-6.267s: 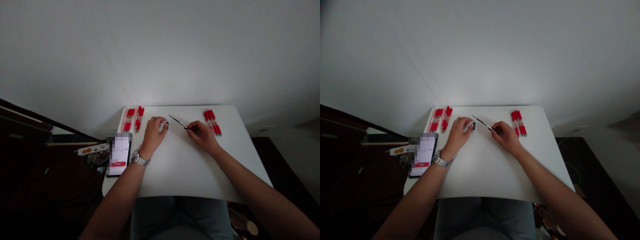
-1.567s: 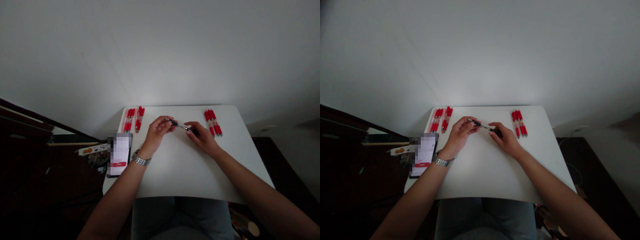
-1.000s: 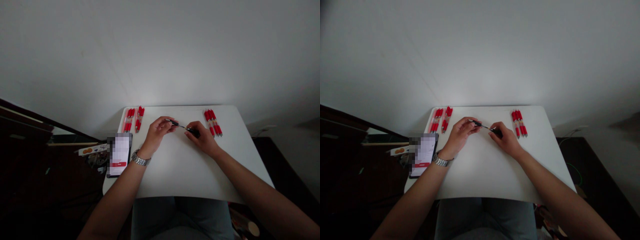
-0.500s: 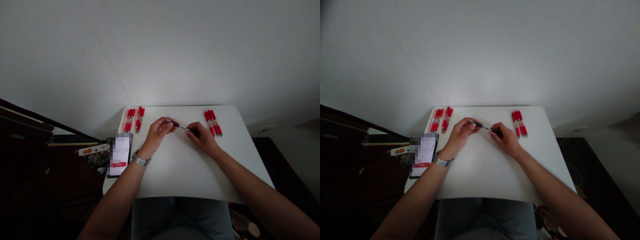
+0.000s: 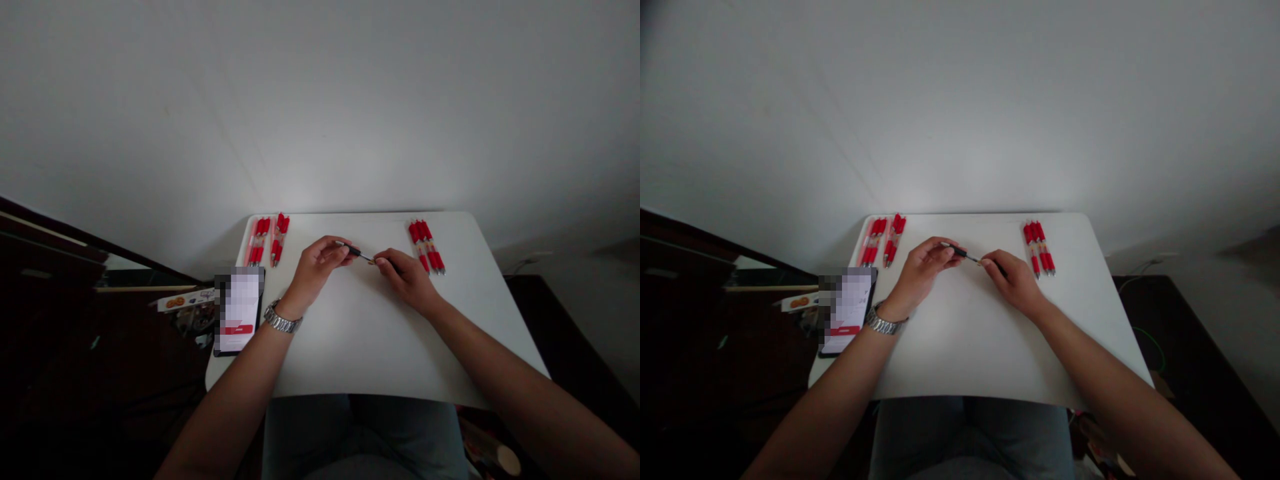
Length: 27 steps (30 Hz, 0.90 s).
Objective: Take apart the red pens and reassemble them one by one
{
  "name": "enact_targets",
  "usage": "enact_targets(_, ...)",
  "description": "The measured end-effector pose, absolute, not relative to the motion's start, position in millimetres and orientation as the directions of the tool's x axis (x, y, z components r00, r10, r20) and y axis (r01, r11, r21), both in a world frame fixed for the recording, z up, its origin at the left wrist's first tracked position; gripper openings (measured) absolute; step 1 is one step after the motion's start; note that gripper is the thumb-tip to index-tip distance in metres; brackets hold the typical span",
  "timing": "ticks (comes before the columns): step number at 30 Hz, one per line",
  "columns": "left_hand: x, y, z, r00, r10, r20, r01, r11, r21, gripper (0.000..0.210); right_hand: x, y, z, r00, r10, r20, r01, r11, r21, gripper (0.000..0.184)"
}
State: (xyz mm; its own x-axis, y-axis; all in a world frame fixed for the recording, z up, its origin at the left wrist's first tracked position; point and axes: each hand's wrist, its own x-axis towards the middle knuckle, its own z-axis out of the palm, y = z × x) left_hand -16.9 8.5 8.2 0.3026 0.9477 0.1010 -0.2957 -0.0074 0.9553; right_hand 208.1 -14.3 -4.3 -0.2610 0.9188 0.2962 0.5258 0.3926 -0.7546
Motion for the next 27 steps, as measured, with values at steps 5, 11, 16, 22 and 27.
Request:
enact_targets(5,-16.3,9.5,6.6,0.272,0.959,0.082,-0.279,-0.003,0.96,0.028,208.0,-14.2,-5.8,-0.204,0.934,0.293,0.522,0.357,-0.774,0.035)
enact_targets(11,-14.6,9.7,5.5,0.283,0.956,0.077,-0.278,0.005,0.961,0.029,207.5,-14.5,-1.8,-0.278,0.922,0.27,0.529,0.381,-0.758,0.034)
enact_targets(16,-14.6,10.1,3.8,0.242,0.969,0.054,-0.282,0.017,0.959,0.028,206.5,-13.5,-6.5,-0.199,0.926,0.321,0.536,0.377,-0.756,0.031)
enact_targets(22,-14.7,9.2,6.0,0.263,0.963,0.067,-0.269,0.006,0.963,0.029,206.6,-14.0,-2.2,-0.256,0.915,0.313,0.571,0.404,-0.715,0.026)
enact_targets(27,-14.8,9.5,5.6,0.244,0.968,0.058,-0.266,0.009,0.964,0.03,206.6,-14.8,-3.1,-0.234,0.912,0.338,0.579,0.41,-0.705,0.027)
